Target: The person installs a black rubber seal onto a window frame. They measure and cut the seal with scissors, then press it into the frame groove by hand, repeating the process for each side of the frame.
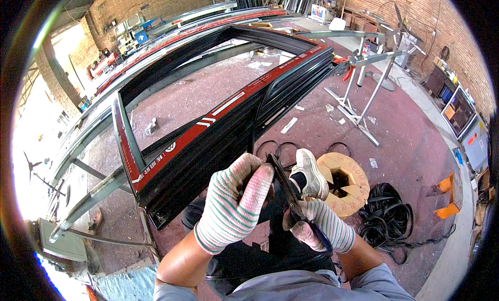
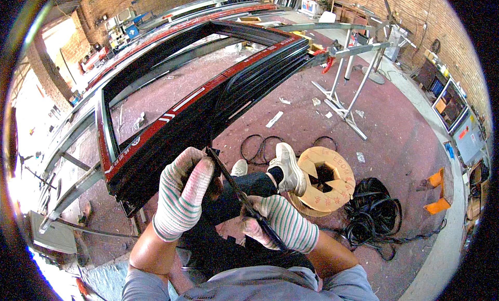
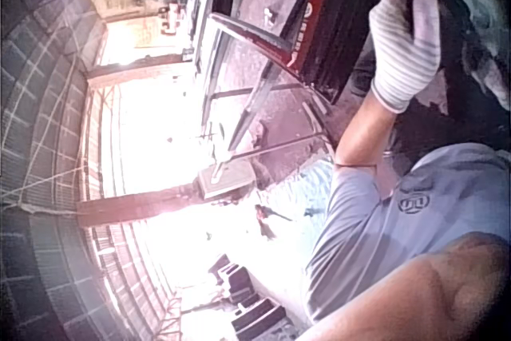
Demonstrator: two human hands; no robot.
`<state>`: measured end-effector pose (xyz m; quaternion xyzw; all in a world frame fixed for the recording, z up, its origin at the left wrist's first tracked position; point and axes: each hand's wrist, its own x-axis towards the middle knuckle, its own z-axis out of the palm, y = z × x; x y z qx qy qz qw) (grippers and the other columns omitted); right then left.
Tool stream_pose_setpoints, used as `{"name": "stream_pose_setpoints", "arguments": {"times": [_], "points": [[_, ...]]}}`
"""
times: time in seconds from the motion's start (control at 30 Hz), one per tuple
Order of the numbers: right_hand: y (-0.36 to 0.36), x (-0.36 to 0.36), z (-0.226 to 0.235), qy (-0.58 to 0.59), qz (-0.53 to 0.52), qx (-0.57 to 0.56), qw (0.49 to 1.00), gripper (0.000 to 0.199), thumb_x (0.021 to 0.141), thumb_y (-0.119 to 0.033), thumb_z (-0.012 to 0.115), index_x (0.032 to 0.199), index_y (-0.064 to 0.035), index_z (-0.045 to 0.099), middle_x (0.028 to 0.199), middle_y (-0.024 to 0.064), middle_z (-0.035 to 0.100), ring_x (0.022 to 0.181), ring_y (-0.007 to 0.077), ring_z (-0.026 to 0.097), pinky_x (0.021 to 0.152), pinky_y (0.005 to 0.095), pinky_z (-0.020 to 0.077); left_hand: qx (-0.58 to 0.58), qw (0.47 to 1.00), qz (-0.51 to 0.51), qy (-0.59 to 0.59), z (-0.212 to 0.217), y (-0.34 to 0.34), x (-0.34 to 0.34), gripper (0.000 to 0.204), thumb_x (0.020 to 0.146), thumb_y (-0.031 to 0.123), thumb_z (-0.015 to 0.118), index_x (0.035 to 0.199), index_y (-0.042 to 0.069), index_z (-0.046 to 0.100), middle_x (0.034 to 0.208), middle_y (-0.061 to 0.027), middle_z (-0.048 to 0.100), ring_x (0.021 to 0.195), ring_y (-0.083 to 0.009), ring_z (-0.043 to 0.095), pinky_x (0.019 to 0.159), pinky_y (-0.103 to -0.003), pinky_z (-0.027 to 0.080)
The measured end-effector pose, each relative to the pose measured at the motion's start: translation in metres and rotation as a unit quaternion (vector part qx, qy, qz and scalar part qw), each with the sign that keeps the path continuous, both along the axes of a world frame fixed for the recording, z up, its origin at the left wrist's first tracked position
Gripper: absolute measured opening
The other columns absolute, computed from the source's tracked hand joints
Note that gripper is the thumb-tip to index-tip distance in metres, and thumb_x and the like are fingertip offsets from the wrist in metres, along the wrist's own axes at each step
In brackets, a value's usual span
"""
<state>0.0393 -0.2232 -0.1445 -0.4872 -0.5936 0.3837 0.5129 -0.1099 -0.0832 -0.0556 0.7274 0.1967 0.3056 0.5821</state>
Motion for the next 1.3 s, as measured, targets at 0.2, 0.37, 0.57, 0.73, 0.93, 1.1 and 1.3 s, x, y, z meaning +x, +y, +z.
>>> {"name": "stream_pose_setpoints", "arguments": {"times": [0.2, 0.37, 0.57, 0.73, 0.93, 1.1, 1.3], "points": [[0.000, -0.010, 0.005, 0.081, -0.015, 0.008, 0.997, 0.034, 0.099, -0.026, 0.056, 0.090, 0.0062, 0.061, 0.058, 0.0059, 0.059, 0.040, 0.0089, 0.055, 0.033, 0.0188, 0.0403, -0.025, 1.000, -0.006, 0.013, 0.004, 0.000, -0.002, 0.024, 0.102, 0.026, 0.056, 0.089, 0.006, 0.060, 0.075, 0.0004, 0.063, 0.067, -0.0071, 0.057, 0.063, -0.024, 0.046], [0.000, -0.011, 0.012, 0.068, -0.019, -0.020, 0.997, 0.047, 0.096, -0.041, 0.054, 0.085, 0.0044, 0.061, 0.058, 0.0040, 0.057, 0.045, 0.0097, 0.052, 0.039, 0.0215, 0.0394, -0.030, 0.999, -0.006, 0.013, 0.003, 0.001, -0.003, 0.024, 0.102, 0.027, 0.056, 0.090, 0.006, 0.061, 0.075, 0.0002, 0.064, 0.067, -0.0072, 0.057, 0.063, -0.024, 0.046], [-0.004, -0.012, -0.002, 0.076, -0.024, -0.056, 0.995, 0.067, 0.090, -0.072, 0.051, 0.080, -0.0054, 0.058, 0.064, -0.0010, 0.055, 0.057, 0.0109, 0.053, 0.049, 0.0275, 0.0402, -0.043, 0.999, -0.019, -0.010, -0.001, 0.002, -0.003, 0.025, 0.101, 0.025, 0.058, 0.096, 0.000, 0.062, 0.071, 0.0001, 0.060, 0.064, -0.0053, 0.053, 0.058, -0.023, 0.045], [-0.006, -0.017, 0.003, 0.038, -0.046, -0.056, 0.997, 0.072, 0.086, -0.074, 0.054, 0.085, -0.0033, 0.065, 0.066, 0.0005, 0.060, 0.059, 0.0114, 0.058, 0.051, 0.0254, 0.0441, -0.054, 0.998, -0.027, -0.001, 0.002, 0.002, -0.004, 0.026, 0.101, 0.026, 0.057, 0.096, 0.001, 0.062, 0.072, 0.0004, 0.060, 0.064, -0.0054, 0.053, 0.059, -0.023, 0.045], [-0.006, -0.022, 0.031, 0.151, 0.002, -0.132, 0.980, 0.077, 0.081, -0.073, 0.063, 0.104, 0.0002, 0.070, 0.072, 0.0013, 0.063, 0.065, 0.0095, 0.059, 0.054, 0.0233, 0.0446, -0.047, 0.998, -0.033, 0.001, -0.001, 0.005, -0.004, 0.024, 0.102, 0.027, 0.057, 0.093, 0.005, 0.060, 0.074, 0.0001, 0.062, 0.064, -0.0066, 0.055, 0.060, -0.023, 0.045], [-0.007, -0.021, 0.014, 0.164, -0.011, -0.174, 0.971, 0.074, 0.082, -0.071, 0.064, 0.104, -0.0006, 0.070, 0.075, 0.0020, 0.064, 0.066, 0.0097, 0.058, 0.057, 0.0240, 0.0447, -0.040, 0.998, -0.038, 0.019, 0.001, 0.008, -0.005, 0.022, 0.102, 0.027, 0.057, 0.092, 0.007, 0.060, 0.074, 0.0002, 0.063, 0.064, -0.0070, 0.056, 0.059, -0.023, 0.045], [-0.008, -0.025, 0.022, 0.176, -0.005, -0.136, 0.975, 0.073, 0.084, -0.070, 0.063, 0.104, -0.0007, 0.072, 0.076, 0.0019, 0.065, 0.067, 0.0104, 0.059, 0.058, 0.0244, 0.0452, -0.056, 0.998, -0.039, 0.017, 0.001, 0.007, -0.006, 0.021, 0.101, 0.026, 0.057, 0.092, 0.007, 0.060, 0.074, 0.0003, 0.063, 0.063, -0.0069, 0.056, 0.059, -0.023, 0.045]]}}
